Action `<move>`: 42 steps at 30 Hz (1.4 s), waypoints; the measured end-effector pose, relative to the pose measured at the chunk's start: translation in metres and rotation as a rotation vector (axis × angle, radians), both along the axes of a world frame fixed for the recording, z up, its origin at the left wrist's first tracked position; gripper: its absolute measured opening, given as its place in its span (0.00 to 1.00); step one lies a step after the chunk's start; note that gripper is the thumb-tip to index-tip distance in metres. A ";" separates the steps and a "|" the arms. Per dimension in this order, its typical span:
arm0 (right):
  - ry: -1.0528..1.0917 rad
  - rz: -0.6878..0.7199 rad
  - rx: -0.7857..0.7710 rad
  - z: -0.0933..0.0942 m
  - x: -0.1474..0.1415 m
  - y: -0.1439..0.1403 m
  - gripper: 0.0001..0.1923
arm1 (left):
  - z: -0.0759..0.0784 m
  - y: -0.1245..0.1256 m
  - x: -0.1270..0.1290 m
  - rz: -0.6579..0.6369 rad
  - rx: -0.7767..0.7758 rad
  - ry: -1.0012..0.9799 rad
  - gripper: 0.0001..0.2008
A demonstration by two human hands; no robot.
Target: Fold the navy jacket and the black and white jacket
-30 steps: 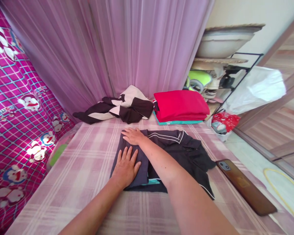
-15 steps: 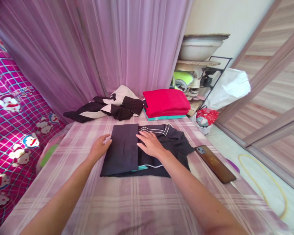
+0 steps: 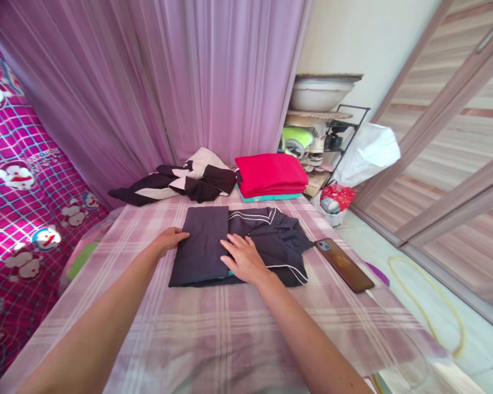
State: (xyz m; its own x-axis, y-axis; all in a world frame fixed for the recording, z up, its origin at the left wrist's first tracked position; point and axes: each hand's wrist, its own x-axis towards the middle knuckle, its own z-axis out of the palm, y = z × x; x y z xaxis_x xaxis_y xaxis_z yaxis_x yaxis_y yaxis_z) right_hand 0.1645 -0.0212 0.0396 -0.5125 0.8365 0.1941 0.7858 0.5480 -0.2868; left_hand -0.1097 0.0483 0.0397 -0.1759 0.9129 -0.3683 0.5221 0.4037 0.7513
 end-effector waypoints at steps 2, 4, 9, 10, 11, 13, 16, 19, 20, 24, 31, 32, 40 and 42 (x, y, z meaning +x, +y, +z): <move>-0.002 0.009 0.007 0.003 -0.010 -0.004 0.24 | 0.002 -0.001 -0.002 0.019 0.024 0.006 0.09; 0.002 0.016 0.034 0.006 -0.015 -0.007 0.24 | 0.004 -0.006 -0.011 0.037 0.045 0.013 0.08; -0.041 -0.196 0.074 0.012 0.011 0.002 0.24 | 0.008 -0.037 -0.058 0.134 0.047 0.086 0.10; -0.064 -0.304 0.058 0.013 0.023 0.007 0.26 | 0.006 -0.046 -0.069 0.156 0.038 0.093 0.11; -0.089 -0.426 0.026 0.013 0.034 0.012 0.28 | 0.004 -0.055 -0.079 0.177 0.029 0.091 0.12; -0.133 -0.669 -0.088 0.012 0.057 0.022 0.34 | -0.001 -0.071 -0.093 0.203 0.016 0.076 0.15; -0.142 -0.792 -0.310 0.005 0.076 0.037 0.40 | -0.006 -0.085 -0.101 0.199 0.015 0.083 0.18; -0.105 -0.711 -0.383 -0.004 0.074 0.047 0.35 | -0.006 -0.089 -0.098 0.176 0.041 0.153 0.19; -0.105 -0.695 -0.364 -0.005 0.071 0.049 0.33 | -0.005 -0.089 -0.097 0.172 0.049 0.177 0.18; -0.123 -0.668 -0.245 0.003 0.046 0.058 0.31 | -0.005 -0.093 -0.096 0.177 0.044 0.179 0.19; -0.281 -0.341 0.170 0.072 -0.007 0.105 0.26 | -0.009 -0.116 -0.079 0.026 -0.047 0.203 0.22; -0.292 -0.323 0.201 0.079 -0.011 0.115 0.26 | -0.005 -0.118 -0.074 -0.007 -0.068 0.224 0.23; -0.161 -0.424 0.049 0.055 0.001 0.145 0.36 | 0.051 -0.087 -0.097 -0.132 -0.078 0.530 0.24; -0.112 -0.498 0.018 0.039 0.011 0.137 0.34 | 0.050 -0.068 -0.110 -0.070 0.072 0.610 0.22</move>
State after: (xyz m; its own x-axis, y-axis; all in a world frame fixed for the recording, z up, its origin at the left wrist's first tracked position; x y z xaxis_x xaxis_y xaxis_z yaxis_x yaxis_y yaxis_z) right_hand 0.1757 0.1162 0.0791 -0.0708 0.9815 0.1777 0.9784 0.1030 -0.1794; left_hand -0.2201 -0.0195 0.0898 -0.2742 0.9487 -0.1571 0.8895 0.3123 0.3336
